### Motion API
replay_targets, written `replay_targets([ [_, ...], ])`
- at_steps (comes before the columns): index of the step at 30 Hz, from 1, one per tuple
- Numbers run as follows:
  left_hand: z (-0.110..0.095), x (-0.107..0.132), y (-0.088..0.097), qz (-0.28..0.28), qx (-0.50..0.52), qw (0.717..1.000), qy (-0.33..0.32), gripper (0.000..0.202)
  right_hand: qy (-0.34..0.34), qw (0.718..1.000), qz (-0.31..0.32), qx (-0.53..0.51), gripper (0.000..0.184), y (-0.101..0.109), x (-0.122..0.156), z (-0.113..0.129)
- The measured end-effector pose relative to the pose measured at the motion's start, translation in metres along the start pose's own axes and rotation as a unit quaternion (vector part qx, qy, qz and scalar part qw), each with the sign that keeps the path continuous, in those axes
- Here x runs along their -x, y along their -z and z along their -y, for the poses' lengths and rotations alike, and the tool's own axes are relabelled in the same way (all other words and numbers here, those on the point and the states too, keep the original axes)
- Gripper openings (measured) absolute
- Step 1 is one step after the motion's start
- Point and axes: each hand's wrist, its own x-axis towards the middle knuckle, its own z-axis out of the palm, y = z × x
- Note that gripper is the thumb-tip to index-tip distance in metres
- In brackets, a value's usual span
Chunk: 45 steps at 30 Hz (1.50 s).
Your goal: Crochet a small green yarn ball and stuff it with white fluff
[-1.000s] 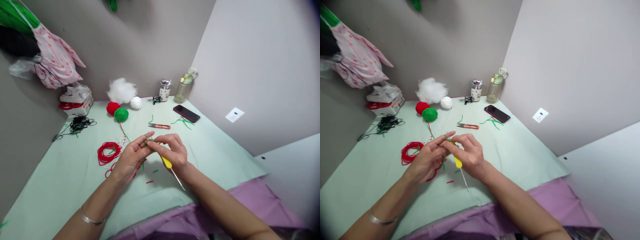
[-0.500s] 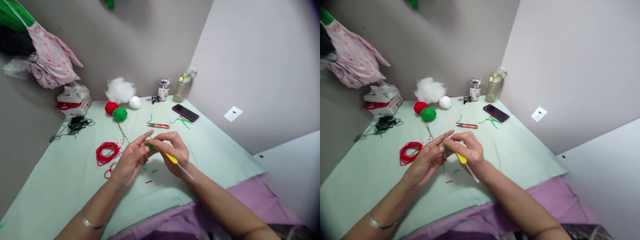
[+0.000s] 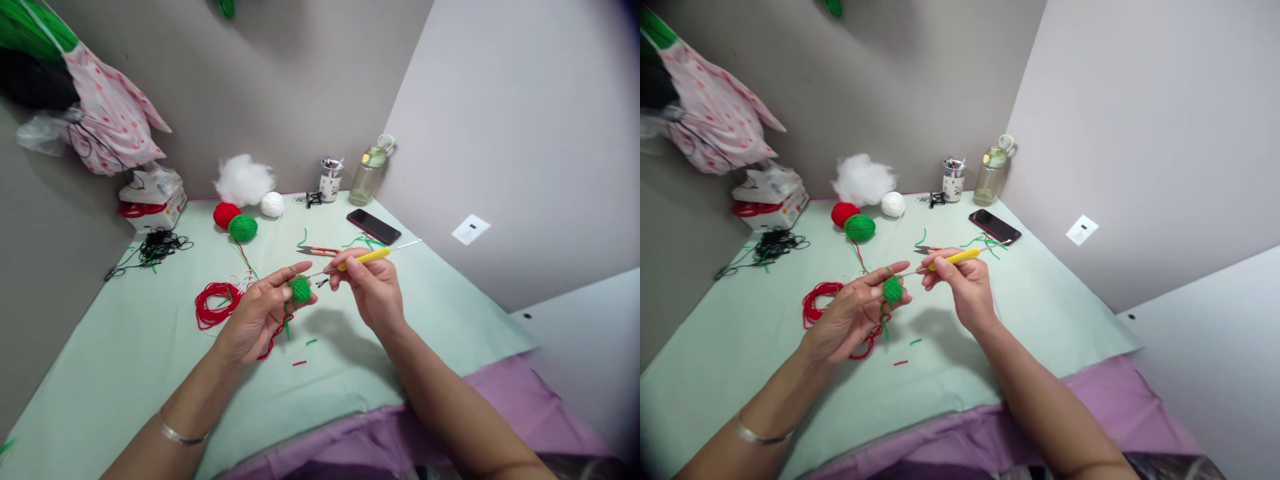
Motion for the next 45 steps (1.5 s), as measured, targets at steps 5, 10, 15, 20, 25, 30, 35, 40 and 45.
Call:
replay_targets([
  [5, 0.003, 0.000, -0.003, 0.003, -0.029, 1.000, -0.012, 0.041, -0.080, 0.993, 0.065, -0.055, 0.022, 0.000, -0.004, -0.001],
  [10, 0.012, -0.003, 0.001, -0.029, -0.104, 0.992, -0.058, 0.044, 0.045, 0.991, 0.077, 0.098, 0.015, -0.005, 0.003, -0.009],
  [15, 0.013, -0.003, 0.004, -0.060, -0.189, 0.974, -0.107, 0.046, 0.077, 0.983, 0.070, 0.150, 0.018, -0.006, 0.005, -0.008],
  [20, 0.007, 0.001, -0.005, -0.105, -0.218, 0.963, -0.115, 0.043, 0.019, 0.995, 0.081, 0.063, 0.021, -0.003, 0.002, -0.010],
  [25, 0.003, 0.003, -0.009, -0.111, -0.215, 0.964, -0.110, 0.044, -0.036, 0.996, 0.086, 0.005, 0.025, -0.002, 0.000, -0.012],
  [30, 0.004, 0.003, -0.004, -0.097, -0.246, 0.955, -0.137, 0.043, -0.033, 0.994, 0.108, -0.012, 0.023, 0.001, -0.001, -0.010],
  [35, 0.005, 0.004, -0.004, -0.089, -0.260, 0.949, -0.152, 0.038, -0.020, 0.991, 0.130, 0.018, 0.024, 0.004, -0.001, -0.007],
  [40, 0.005, 0.003, -0.005, -0.090, -0.279, 0.942, -0.162, 0.034, 0.022, 0.985, 0.133, 0.105, 0.027, 0.002, 0.001, -0.004],
  [45, 0.009, 0.001, 0.001, -0.082, -0.306, 0.934, -0.167, 0.032, 0.073, 0.970, 0.150, 0.177, 0.026, 0.002, 0.002, -0.003],
])
